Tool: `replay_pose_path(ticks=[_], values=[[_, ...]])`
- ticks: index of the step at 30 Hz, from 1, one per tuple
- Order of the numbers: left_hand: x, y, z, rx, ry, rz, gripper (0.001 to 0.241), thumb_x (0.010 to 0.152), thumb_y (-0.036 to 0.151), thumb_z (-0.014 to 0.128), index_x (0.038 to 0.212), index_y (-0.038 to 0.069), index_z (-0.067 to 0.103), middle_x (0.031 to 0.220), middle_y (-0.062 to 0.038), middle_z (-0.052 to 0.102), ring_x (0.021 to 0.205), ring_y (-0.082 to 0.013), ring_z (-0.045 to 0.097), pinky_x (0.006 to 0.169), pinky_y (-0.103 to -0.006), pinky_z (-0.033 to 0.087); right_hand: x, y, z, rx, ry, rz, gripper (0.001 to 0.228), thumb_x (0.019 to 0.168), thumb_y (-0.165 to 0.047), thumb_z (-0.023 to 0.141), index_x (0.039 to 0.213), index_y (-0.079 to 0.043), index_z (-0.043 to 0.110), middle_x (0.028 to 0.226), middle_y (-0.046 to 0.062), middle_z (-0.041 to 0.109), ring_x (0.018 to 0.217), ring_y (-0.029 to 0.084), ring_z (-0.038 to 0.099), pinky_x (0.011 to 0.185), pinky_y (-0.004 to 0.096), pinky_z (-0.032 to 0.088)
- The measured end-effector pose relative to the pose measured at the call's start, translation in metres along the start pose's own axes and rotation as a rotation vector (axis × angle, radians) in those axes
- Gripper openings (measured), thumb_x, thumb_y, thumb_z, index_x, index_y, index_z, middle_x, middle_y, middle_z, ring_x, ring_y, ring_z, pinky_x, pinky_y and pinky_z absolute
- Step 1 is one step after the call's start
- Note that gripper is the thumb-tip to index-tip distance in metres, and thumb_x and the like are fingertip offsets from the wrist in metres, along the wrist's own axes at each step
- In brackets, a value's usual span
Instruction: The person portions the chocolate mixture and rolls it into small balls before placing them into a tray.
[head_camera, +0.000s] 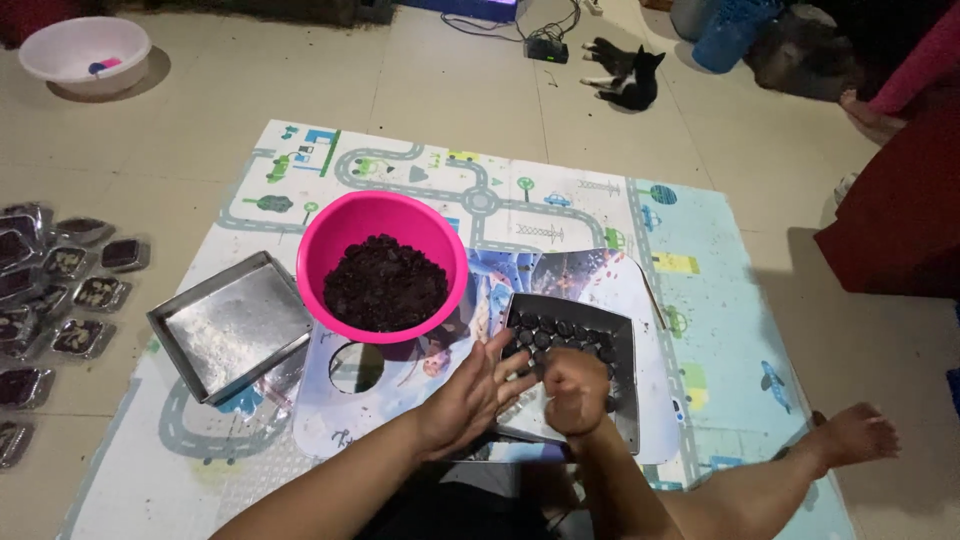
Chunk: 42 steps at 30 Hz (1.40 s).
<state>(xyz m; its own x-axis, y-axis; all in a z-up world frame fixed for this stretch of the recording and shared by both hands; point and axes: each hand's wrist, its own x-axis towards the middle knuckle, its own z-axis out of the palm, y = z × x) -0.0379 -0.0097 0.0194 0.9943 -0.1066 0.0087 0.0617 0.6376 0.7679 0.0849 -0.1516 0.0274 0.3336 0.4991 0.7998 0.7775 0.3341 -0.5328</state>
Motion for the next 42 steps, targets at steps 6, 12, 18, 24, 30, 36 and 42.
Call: replay_pose_path(ticks=[6, 12, 18, 24, 30, 36, 42], values=[[0.017, 0.043, 0.046, -0.267, 0.554, 0.047, 0.090, 0.084, 0.074, 0.029, 0.122, -0.001, 0.063, 0.123, -0.023, 0.066, 0.112, -0.0346, 0.061, 0.096, -0.0503, 0.047, -0.009, -0.030, 0.069, -0.260, -0.195, -0.090, 0.078, 0.101, -0.070, 0.028, 0.124, 0.001, 0.049, 0.108, 0.015, 0.052, 0.101, 0.030, 0.053, 0.092, 0.045, 0.042], [0.024, 0.036, 0.017, -0.293, 0.713, -0.045, 0.079, 0.093, 0.057, 0.039, 0.149, 0.002, 0.048, 0.151, -0.024, 0.053, 0.141, -0.0327, 0.050, 0.118, -0.0437, 0.039, 0.002, -0.023, 0.051, -0.682, -0.753, 0.320, 0.134, 0.081, -0.088, 0.046, 0.157, 0.013, 0.002, 0.162, 0.041, 0.009, 0.147, 0.064, -0.002, 0.108, 0.079, -0.010], [0.049, 0.008, -0.026, -0.170, 0.519, 0.252, 0.062, 0.105, 0.058, 0.037, 0.057, 0.018, 0.035, 0.055, 0.002, 0.035, 0.050, -0.0116, 0.028, 0.059, -0.0292, 0.036, -0.012, -0.039, 0.057, -0.516, -0.617, 0.202, 0.109, 0.088, -0.083, 0.010, 0.161, -0.004, -0.009, 0.171, 0.024, -0.010, 0.154, 0.055, -0.012, 0.114, 0.079, -0.014], [0.049, -0.009, -0.027, -0.211, 0.426, 0.260, 0.067, 0.103, 0.065, 0.034, 0.066, 0.011, 0.049, 0.066, -0.002, 0.049, 0.061, -0.0119, 0.044, 0.061, -0.0268, 0.038, -0.042, -0.022, 0.055, -0.559, -0.446, 0.029, 0.095, 0.100, -0.070, 0.038, 0.163, -0.005, 0.007, 0.173, 0.022, -0.002, 0.159, 0.042, -0.012, 0.123, 0.069, -0.015], [0.031, 0.010, 0.019, -0.412, 0.343, 0.008, 0.089, 0.094, 0.073, 0.023, 0.135, -0.001, 0.050, 0.123, -0.023, 0.063, 0.116, -0.0342, 0.063, 0.103, -0.0499, 0.049, -0.017, -0.025, 0.042, -0.532, -0.330, -0.105, 0.085, 0.098, -0.069, 0.035, 0.144, 0.002, 0.041, 0.153, 0.027, 0.041, 0.144, 0.042, 0.042, 0.118, 0.060, 0.022], [0.023, -0.003, 0.002, -0.256, -0.056, 0.035, 0.091, 0.098, 0.075, 0.020, 0.161, 0.010, 0.010, 0.158, -0.031, 0.029, 0.146, -0.0417, 0.033, 0.118, -0.0494, 0.033, 0.001, -0.027, 0.025, -0.524, -0.122, -0.145, 0.074, 0.105, -0.066, 0.028, 0.136, -0.002, 0.047, 0.124, 0.015, 0.063, 0.108, 0.031, 0.065, 0.097, 0.047, 0.045], [0.022, -0.003, 0.005, -0.275, -0.004, -0.025, 0.095, 0.097, 0.074, 0.029, 0.159, 0.006, 0.007, 0.157, -0.029, 0.034, 0.142, -0.0360, 0.044, 0.114, -0.0406, 0.040, 0.006, -0.031, 0.021, -0.495, -0.160, -0.152, 0.066, 0.104, -0.058, 0.037, 0.125, 0.001, 0.056, 0.117, 0.017, 0.067, 0.093, 0.030, 0.063, 0.086, 0.044, 0.043]])
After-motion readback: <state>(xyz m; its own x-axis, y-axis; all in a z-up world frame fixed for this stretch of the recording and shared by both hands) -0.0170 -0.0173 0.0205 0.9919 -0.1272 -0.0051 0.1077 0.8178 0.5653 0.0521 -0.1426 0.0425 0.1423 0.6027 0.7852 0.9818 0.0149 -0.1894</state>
